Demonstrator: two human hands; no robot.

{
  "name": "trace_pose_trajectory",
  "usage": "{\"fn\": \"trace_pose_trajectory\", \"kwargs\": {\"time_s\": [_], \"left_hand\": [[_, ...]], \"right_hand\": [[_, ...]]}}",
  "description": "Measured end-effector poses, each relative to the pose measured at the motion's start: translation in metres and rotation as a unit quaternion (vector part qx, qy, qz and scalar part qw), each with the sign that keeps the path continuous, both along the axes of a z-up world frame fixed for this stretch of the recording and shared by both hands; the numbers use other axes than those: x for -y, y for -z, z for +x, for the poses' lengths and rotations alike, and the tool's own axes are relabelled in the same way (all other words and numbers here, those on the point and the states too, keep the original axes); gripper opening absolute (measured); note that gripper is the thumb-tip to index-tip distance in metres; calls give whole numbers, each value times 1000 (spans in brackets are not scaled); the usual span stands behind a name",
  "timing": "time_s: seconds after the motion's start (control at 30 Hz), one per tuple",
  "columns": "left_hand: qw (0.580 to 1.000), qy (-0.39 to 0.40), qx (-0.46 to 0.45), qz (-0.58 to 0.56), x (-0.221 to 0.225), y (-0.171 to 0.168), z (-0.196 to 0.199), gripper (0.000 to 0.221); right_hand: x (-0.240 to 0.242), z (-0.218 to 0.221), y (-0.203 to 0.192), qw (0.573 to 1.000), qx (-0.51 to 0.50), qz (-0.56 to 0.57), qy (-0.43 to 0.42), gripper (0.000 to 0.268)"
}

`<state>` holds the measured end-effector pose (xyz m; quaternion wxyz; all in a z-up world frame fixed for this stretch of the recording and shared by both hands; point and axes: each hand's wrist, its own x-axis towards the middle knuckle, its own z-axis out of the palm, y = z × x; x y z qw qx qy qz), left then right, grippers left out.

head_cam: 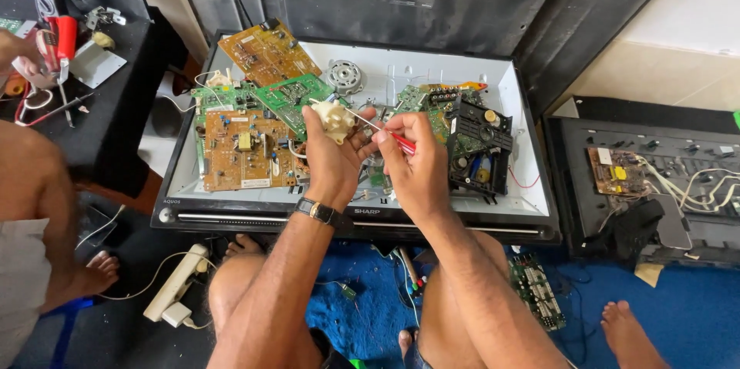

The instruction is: Disassembling and cleaning an internal motor component from a television set using a screwdriver and a cloth.

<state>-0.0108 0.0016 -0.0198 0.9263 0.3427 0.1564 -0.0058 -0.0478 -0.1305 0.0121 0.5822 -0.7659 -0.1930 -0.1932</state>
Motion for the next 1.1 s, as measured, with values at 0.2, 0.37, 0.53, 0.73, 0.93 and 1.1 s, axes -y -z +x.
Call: {"fn": "trace_pose_trajectory", "kwargs": {"time_s": [0.2, 0.37, 0.53, 0.73, 0.93, 1.1], "left_hand": [[1000, 10, 3, 7, -1, 3, 0, 93], [1000, 5, 4, -9, 1, -3, -1, 91], [1000, 6, -4, -15, 1, -4, -1, 91], [1000, 7, -6, -22, -1, -10, -3, 90], [1000, 13, 5, 24, -3, -3, 0, 80], [996, -4, -19, 82, -1, -13, -2, 61]], "right_hand": [[1, 2, 3, 999, 20, -32, -1, 14], [3, -5, -5, 999, 8, -48, -10, 13], [1, -9, -7, 996, 23, -84, -8, 12], [-6, -15, -16, 990, 54, -128, 10, 10], [4, -6, 10, 992, -121, -31, -2, 22], [11, -7, -6, 880, -405, 212, -127, 35]]}}
